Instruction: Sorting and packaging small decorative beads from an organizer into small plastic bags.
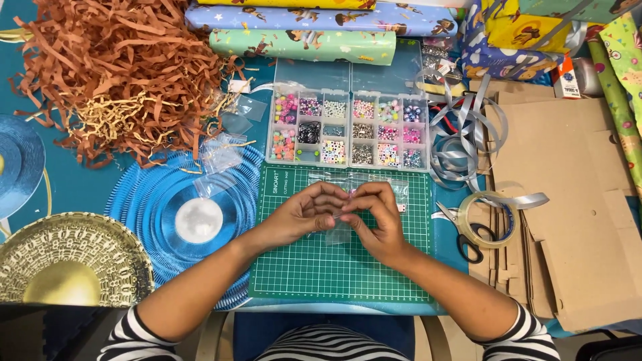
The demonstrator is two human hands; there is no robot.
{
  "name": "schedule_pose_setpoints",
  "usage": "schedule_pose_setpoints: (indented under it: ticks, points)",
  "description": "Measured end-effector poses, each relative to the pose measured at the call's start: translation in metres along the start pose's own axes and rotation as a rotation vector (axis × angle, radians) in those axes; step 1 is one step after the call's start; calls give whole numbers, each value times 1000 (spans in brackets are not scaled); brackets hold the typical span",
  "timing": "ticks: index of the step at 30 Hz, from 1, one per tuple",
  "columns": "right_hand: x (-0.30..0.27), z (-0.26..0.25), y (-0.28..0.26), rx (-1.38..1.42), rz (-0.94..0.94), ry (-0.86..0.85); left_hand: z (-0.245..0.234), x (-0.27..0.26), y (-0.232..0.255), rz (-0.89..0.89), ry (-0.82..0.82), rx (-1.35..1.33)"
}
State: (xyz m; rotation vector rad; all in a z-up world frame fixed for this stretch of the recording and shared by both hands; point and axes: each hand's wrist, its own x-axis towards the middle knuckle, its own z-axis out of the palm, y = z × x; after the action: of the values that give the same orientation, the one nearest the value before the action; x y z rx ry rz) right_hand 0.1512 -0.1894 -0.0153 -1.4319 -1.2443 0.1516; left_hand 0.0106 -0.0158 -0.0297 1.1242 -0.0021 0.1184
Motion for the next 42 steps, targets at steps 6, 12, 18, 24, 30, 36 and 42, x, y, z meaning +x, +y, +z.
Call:
schedule_pose_setpoints:
  ticks: [6,12,18,24,30,36,42]
  points:
    - [-7,-1,6,-37,-33,-18,-8,-1,-10,17,13,10]
    - [-9,-3,9,39,5,-136,-9,-1,1,7,16,33]
    - [1,-3,0,-30,-103,-269,1,-4,7,-20,8,95]
    - [5,-1,-9,-232,-204,-282,3,-5,16,-32,-50,267]
    - [-24,4,23,-444,-398,-127,25,-9,57,112,-81,620]
    - [-7,-21,25,-699,-452,119,-24,-7,33,730,418,1003]
    - [-5,-6,44,-638,-306,28,-3,-6,24,504,208,1200]
